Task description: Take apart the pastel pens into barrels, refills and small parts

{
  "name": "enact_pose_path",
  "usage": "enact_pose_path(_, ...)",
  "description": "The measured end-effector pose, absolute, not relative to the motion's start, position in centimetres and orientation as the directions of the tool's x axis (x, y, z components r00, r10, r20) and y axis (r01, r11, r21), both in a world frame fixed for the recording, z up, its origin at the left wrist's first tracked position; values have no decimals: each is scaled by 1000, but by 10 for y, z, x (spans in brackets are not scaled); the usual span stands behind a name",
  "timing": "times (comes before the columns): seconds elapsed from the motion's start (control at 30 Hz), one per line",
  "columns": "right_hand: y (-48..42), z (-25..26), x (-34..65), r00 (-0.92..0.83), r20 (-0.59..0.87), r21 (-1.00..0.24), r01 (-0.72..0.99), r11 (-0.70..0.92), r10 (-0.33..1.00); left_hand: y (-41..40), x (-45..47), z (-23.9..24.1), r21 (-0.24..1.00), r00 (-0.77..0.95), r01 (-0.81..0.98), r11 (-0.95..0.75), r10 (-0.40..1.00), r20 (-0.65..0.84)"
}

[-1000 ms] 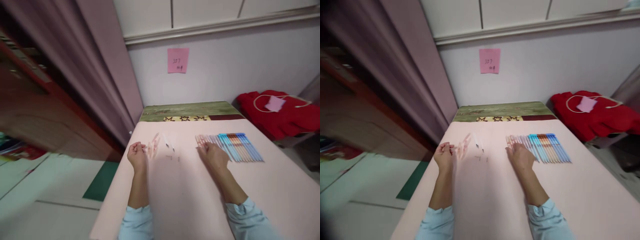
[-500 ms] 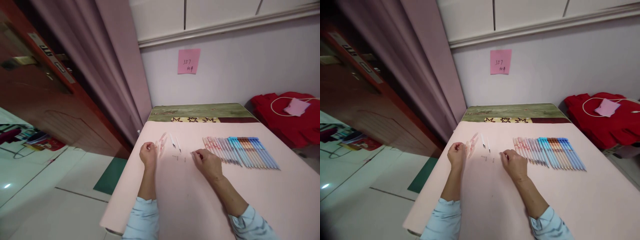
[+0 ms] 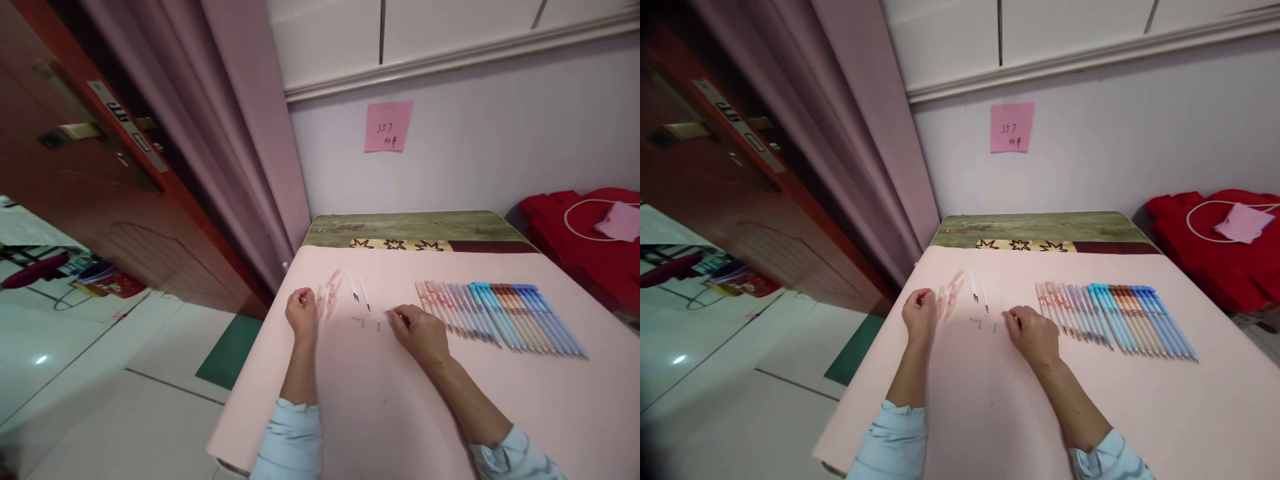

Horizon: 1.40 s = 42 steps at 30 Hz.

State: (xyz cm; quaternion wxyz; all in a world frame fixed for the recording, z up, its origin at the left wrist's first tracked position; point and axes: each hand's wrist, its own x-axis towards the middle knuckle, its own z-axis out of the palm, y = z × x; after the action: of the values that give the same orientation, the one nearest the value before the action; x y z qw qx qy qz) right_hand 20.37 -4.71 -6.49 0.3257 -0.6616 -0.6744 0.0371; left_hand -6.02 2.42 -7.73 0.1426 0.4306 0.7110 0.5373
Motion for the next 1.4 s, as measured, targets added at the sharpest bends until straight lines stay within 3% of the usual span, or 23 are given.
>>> enact_pose_path(0.17, -47, -65, 204, 92, 391, -475, 872, 115, 916, 25, -64, -79, 933, -617, 354, 62, 765, 183)
enact_pose_path(0.6, -48, -66, 207, 107, 389, -500, 858, 113, 915, 24, -55, -77, 902, -579, 430, 42, 780, 240)
enact_pose_path(0.7, -47, -67, 206, 115, 390, -510, 853, 110, 913, 19, -48, -65, 833, -506, 554, -11, 790, 347)
enact_pose_path(0.83, -46, -66, 206, 123, 384, -519, 849, 103, 915, 14, -38, -41, 639, -323, 757, -138, 771, 549)
enact_pose_path(0.9, -45, -64, 207, 117, 371, -527, 843, 105, 921, 13, -34, -33, 604, -280, 790, -102, 817, 504)
enact_pose_path(1.07, -44, -59, 208, 130, 339, -549, 831, 83, 932, 7, -28, -33, 568, -245, 818, 89, 948, 204)
enact_pose_path(1.4, -42, -59, 210, 128, 322, -557, 827, 78, 938, 2, -15, -36, 490, -251, 865, 108, 939, 235)
